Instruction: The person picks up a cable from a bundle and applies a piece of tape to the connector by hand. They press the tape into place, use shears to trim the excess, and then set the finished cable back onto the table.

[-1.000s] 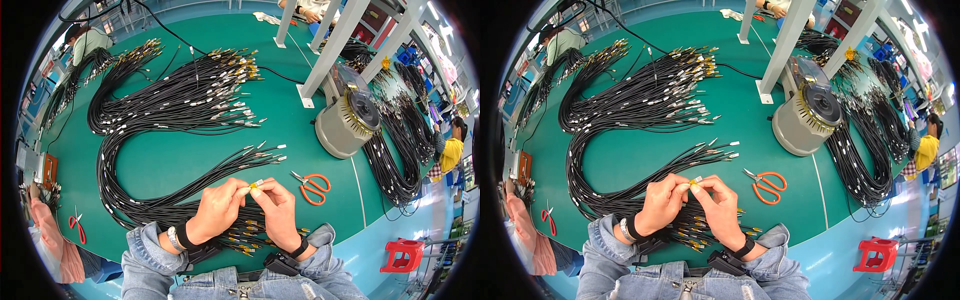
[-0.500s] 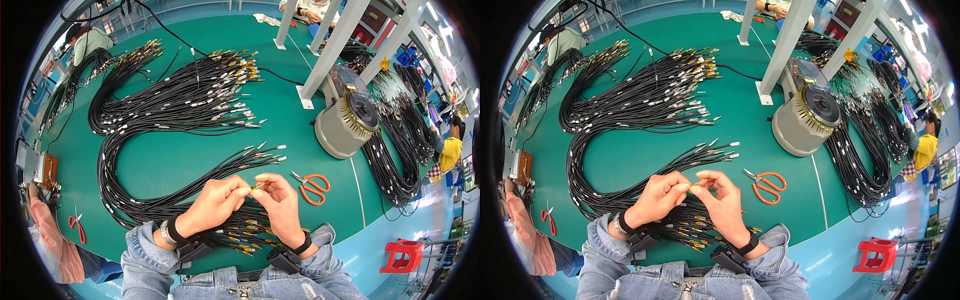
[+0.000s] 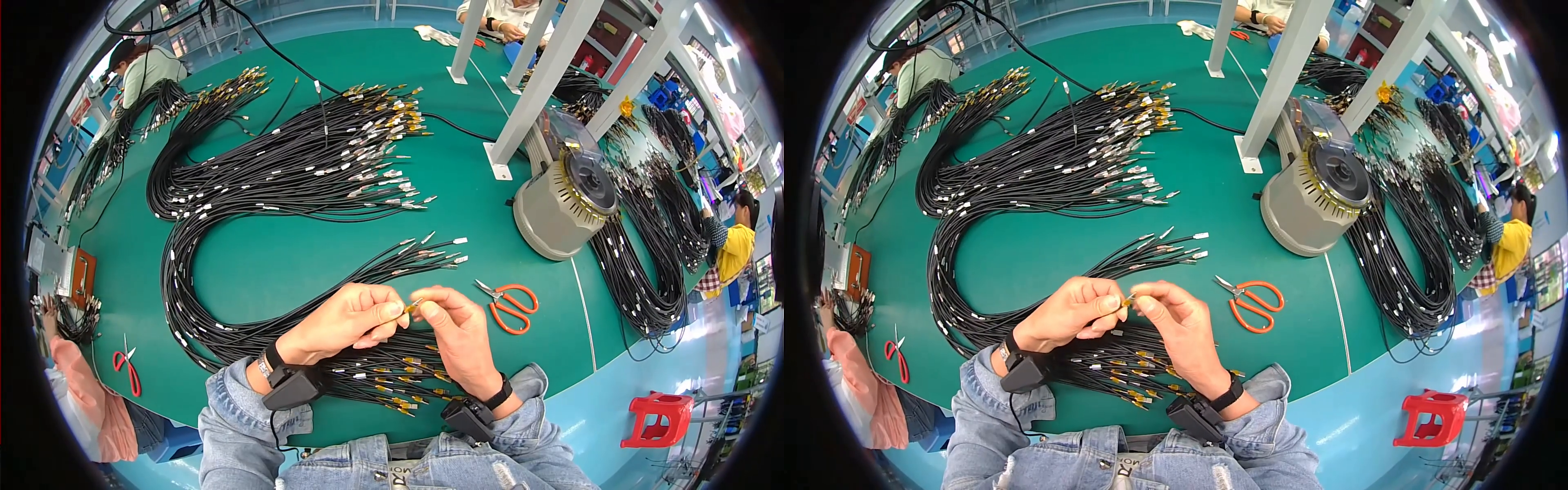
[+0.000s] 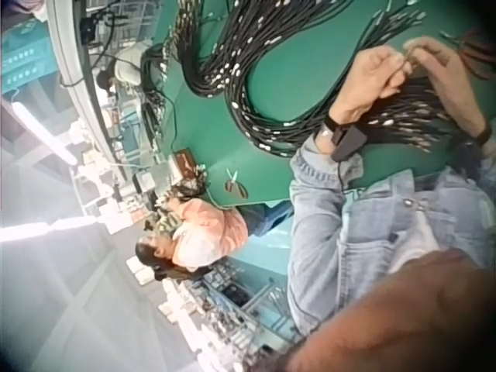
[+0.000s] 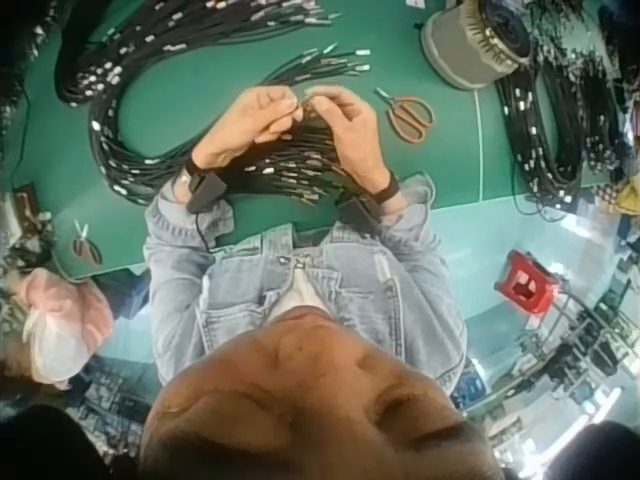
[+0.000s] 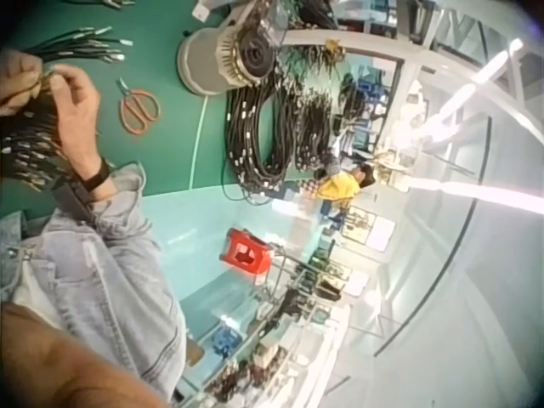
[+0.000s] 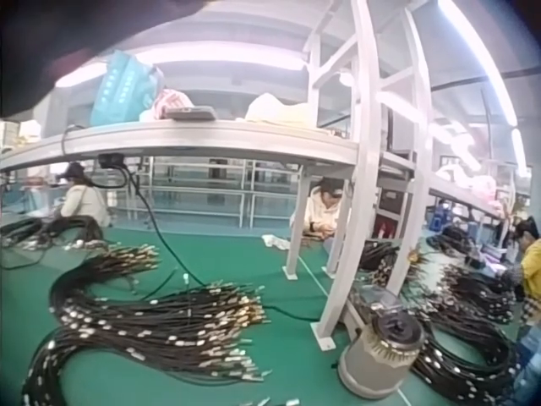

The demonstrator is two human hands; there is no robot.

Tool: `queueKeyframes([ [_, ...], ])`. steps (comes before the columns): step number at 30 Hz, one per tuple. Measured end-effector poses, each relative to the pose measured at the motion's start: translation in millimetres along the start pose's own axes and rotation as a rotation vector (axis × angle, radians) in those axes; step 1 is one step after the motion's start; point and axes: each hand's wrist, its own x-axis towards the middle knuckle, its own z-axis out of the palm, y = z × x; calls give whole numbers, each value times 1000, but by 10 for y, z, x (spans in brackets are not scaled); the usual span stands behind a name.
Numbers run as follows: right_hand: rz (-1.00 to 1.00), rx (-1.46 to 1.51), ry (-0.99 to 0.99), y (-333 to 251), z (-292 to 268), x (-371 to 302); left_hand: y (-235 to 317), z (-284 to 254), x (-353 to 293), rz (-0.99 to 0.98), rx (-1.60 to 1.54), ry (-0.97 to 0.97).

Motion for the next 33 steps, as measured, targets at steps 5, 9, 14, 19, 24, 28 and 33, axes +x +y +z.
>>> queueKeyframes([
  [5, -73, -47, 59, -55, 34, -18, -35, 78, 55, 54, 68, 60],
  [9, -143, -152, 4, -8, -23, 2, -60, 166, 50, 88, 129, 198],
  [14, -131, -157, -46, -53, -76, -1, -240, 149, 108, 214, 319, 260],
  [19, -116, -329, 152, -507, -291, 21, -297, 143, 128, 202, 605, 276],
  [24, -377, -741, 460, -1327, -1198, 190, -332, 144, 183, 402, 1048, 208],
  [28, -510, -842, 583, -1809, -2001, 414, -320, 120, 210, 379, 1035, 260],
  [33, -125, -964, 583, -2039, -2284, 517, -320, 58, 212, 418, 1032, 377],
])
